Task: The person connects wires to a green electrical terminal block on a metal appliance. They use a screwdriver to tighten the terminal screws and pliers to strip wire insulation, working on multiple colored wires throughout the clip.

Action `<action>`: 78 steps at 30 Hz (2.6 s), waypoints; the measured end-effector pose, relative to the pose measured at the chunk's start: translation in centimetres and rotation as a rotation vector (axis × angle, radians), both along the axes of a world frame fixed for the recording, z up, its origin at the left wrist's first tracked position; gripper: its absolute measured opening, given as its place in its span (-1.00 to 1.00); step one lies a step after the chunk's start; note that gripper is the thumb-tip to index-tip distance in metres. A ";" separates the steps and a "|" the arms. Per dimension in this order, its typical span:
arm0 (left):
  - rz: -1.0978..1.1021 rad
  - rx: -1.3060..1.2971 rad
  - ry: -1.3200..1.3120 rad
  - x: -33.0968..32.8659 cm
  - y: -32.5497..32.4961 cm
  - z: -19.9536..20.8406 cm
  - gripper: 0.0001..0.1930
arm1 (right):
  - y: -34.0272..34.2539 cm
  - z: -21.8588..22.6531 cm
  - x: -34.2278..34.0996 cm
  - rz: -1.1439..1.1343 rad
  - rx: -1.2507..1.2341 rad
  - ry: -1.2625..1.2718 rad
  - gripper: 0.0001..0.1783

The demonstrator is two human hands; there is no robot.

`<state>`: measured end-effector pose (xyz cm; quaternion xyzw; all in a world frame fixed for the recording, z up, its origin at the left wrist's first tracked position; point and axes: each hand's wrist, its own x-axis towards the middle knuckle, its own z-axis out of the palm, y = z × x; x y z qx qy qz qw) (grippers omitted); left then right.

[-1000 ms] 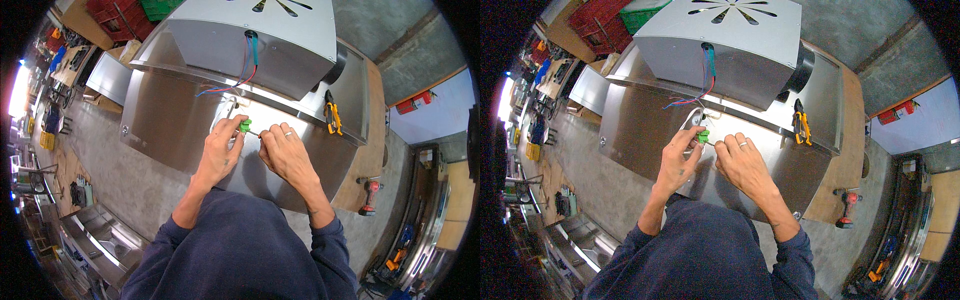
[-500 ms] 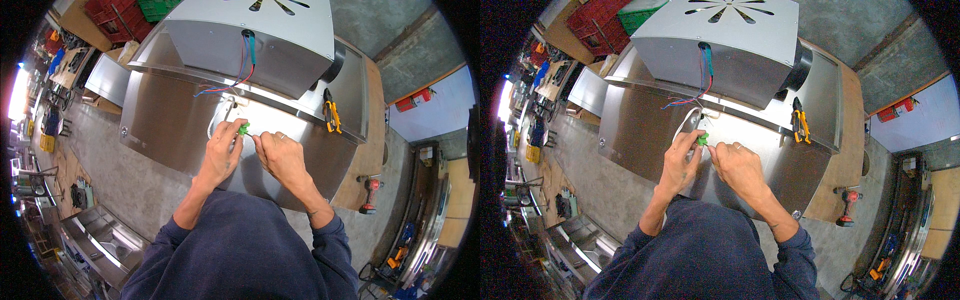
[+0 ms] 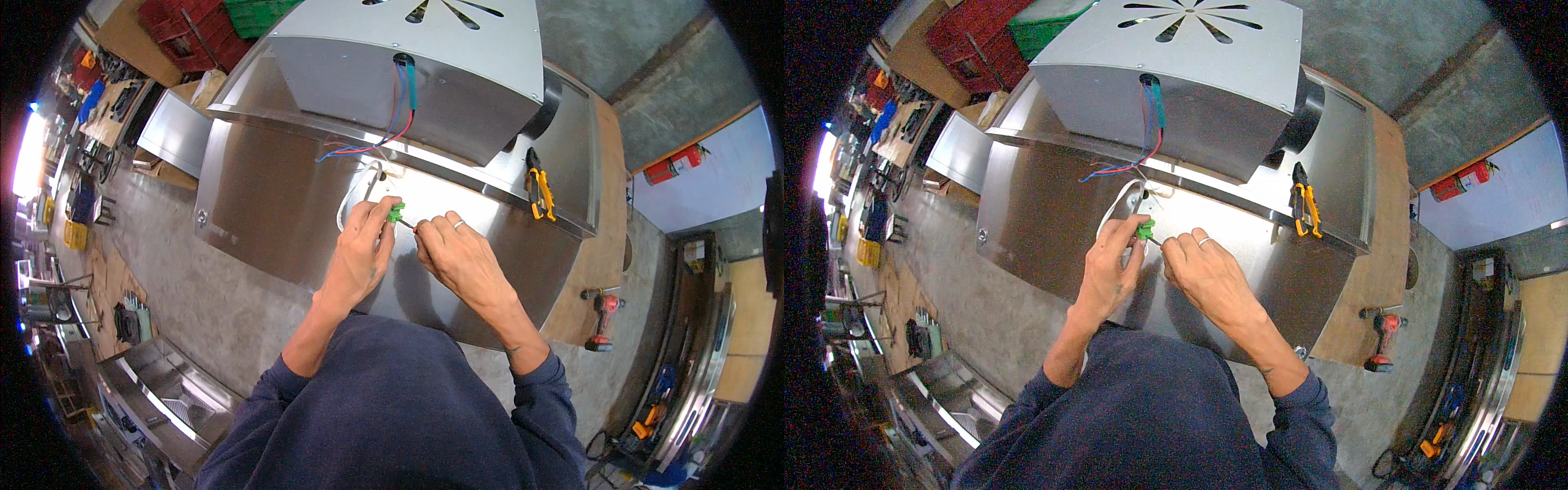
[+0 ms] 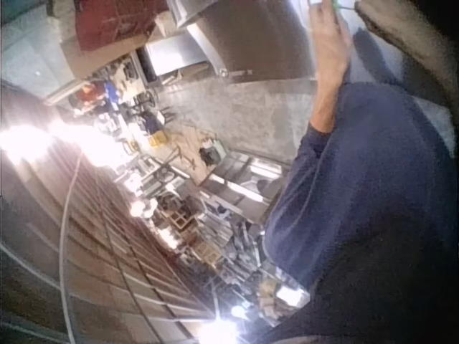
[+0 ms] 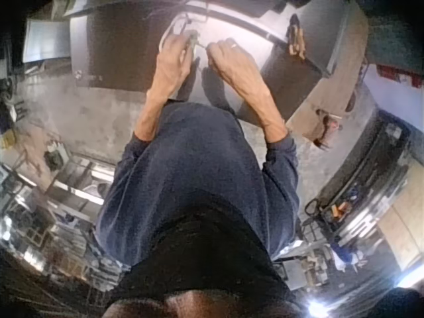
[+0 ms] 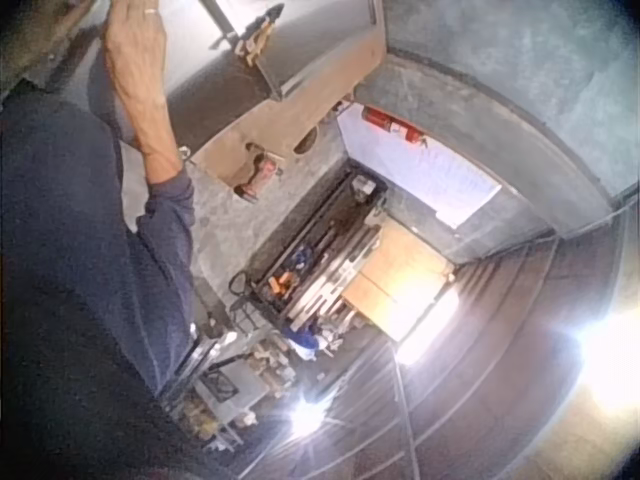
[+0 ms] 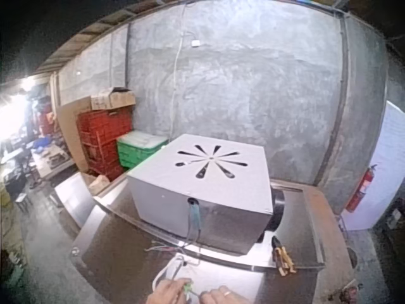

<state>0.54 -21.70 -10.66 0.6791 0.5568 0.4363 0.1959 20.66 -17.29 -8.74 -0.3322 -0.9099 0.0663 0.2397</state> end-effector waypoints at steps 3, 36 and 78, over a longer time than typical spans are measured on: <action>-0.021 0.019 0.013 0.4 0.0 -0.3 -0.54 | -0.5 0.3 0.0 -0.055 -0.168 -0.043 -0.80; -0.062 0.067 -0.027 1.5 -0.3 -1.2 -0.54 | 0.0 1.3 0.4 -0.179 -0.578 -0.023 -0.75; -0.139 0.167 0.108 1.5 0.2 -1.3 -0.45 | -0.7 -1.7 0.7 -0.042 -0.050 0.109 -0.80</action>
